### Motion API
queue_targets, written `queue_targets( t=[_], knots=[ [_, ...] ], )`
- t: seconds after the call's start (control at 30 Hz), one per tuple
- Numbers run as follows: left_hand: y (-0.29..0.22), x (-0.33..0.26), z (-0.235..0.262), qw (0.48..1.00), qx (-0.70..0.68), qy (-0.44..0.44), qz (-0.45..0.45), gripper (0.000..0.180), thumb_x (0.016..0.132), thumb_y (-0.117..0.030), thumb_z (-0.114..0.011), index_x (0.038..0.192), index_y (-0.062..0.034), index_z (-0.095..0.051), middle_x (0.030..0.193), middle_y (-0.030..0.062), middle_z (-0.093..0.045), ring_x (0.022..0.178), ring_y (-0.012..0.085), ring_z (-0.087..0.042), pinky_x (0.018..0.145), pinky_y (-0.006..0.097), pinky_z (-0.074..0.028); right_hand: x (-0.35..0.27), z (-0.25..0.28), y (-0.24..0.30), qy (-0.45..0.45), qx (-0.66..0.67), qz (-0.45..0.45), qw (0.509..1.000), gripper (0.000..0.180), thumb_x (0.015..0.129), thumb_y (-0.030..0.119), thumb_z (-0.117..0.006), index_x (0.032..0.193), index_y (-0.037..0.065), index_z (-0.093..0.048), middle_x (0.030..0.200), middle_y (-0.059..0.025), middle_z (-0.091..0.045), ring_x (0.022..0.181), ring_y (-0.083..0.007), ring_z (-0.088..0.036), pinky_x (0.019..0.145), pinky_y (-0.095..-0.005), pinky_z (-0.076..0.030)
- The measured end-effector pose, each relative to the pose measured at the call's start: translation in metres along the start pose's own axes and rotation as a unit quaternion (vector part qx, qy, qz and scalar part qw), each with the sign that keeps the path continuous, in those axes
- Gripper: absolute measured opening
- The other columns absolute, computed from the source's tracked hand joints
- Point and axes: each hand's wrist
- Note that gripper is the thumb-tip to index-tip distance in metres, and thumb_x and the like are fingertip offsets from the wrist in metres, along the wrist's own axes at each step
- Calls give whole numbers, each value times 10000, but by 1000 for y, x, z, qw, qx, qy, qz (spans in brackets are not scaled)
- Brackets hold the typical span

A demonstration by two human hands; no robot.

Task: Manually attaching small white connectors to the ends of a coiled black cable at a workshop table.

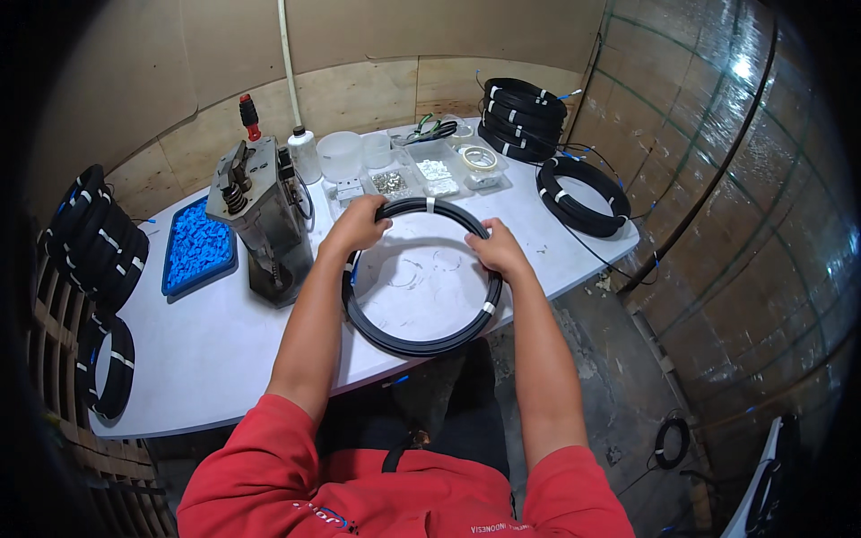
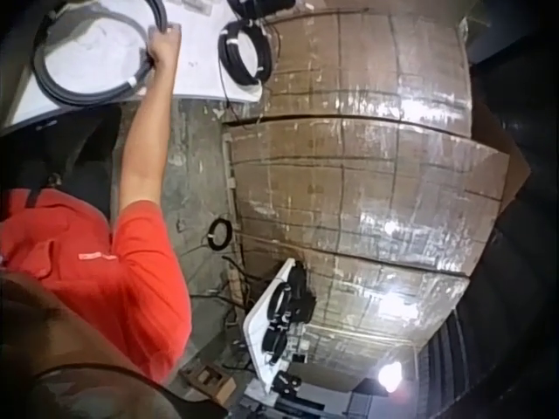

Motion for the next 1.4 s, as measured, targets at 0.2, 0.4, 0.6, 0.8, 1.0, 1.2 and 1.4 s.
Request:
queue_targets(
  t=[0.2,0.4,0.6,0.8,1.0,1.2,1.4],
  knots=[
    [-30,13,50,994,-68,-61,-59,303,792,-164,-705,1050,-18,-640,805,194,-660,757,338,-634,692,394,-478,-12,33,41,5,112,108,988,275,899,156,-665,1153,78,-592,539,80,-399,418,-45,-362,378,-252,-284],
    [-66,18,89,980,-190,-53,4,359,813,-249,-744,1049,0,-641,750,108,-656,620,178,-633,600,328,-493,-18,60,76,-55,157,164,972,410,882,109,-681,1270,58,-557,553,74,-423,425,-34,-365,379,-243,-263],
    [-82,20,122,979,-191,-78,5,227,834,-216,-719,922,-20,-645,644,29,-588,539,98,-554,477,262,-423,-22,71,97,-73,243,198,947,318,895,96,-658,1202,71,-578,575,67,-438,443,-41,-370,403,-236,-287],
    [-121,26,148,988,-88,-124,-30,275,832,-271,-712,947,-25,-668,651,62,-598,577,139,-552,535,303,-423,-29,70,108,-115,271,213,932,152,912,96,-637,1056,72,-593,591,53,-435,474,-41,-388,422,-226,-321],
    [-119,33,137,989,-77,-109,-68,260,835,-236,-695,1000,-36,-674,748,148,-658,681,244,-610,640,358,-461,-15,57,80,-177,284,230,914,146,912,105,-645,1048,76,-600,601,43,-467,486,-59,-430,440,-235,-362],
    [-105,32,100,979,-95,-115,-137,234,837,-183,-684,1004,-22,-650,824,195,-661,744,325,-619,685,385,-464,-1,44,35,-238,247,251,905,289,865,48,-675,1142,62,-591,681,32,-564,539,-56,-493,473,-240,-384],
    [-101,22,71,987,-75,-57,-128,283,864,-190,-677,1095,-39,-613,841,212,-665,773,369,-626,692,410,-468,6,47,14,-202,187,205,939,260,815,79,-742,1009,36,-574,718,-15,-621,606,-83,-551,557,-244,-428]
  ],
)
Point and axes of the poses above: each hand's wrist, its own x-axis towards the middle knuckle, its own z-axis out of the back of the hand, y = z × x
